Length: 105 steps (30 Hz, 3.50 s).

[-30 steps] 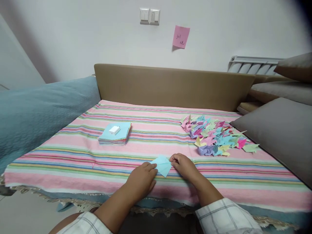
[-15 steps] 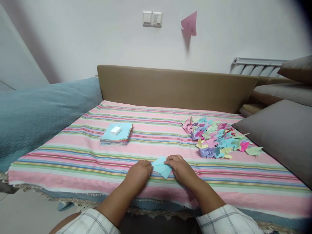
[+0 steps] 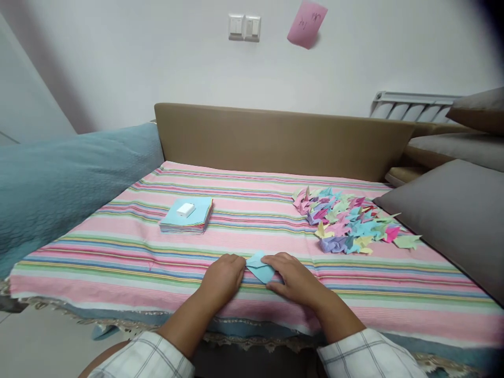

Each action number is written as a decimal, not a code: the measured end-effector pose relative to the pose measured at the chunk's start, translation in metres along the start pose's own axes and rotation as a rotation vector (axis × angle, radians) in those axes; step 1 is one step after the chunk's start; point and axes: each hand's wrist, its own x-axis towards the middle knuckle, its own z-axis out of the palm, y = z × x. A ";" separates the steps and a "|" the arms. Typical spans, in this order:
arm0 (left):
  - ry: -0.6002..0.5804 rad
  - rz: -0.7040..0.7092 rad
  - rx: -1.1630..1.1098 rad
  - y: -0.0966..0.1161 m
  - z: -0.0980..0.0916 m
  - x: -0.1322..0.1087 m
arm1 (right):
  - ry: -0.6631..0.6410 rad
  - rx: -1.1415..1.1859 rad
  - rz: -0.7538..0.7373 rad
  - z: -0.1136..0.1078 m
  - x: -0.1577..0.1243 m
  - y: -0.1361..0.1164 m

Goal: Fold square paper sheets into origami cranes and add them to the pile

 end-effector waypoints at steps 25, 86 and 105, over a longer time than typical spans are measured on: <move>0.086 -0.378 -1.478 0.017 0.002 0.009 | 0.364 1.080 0.348 0.032 0.021 -0.025; -0.054 -0.285 -0.367 -0.028 -0.015 0.005 | 0.139 -0.007 0.152 0.032 0.018 -0.011; 0.023 -0.072 -0.295 -0.011 0.004 0.008 | 0.156 -0.079 0.065 0.038 0.019 -0.016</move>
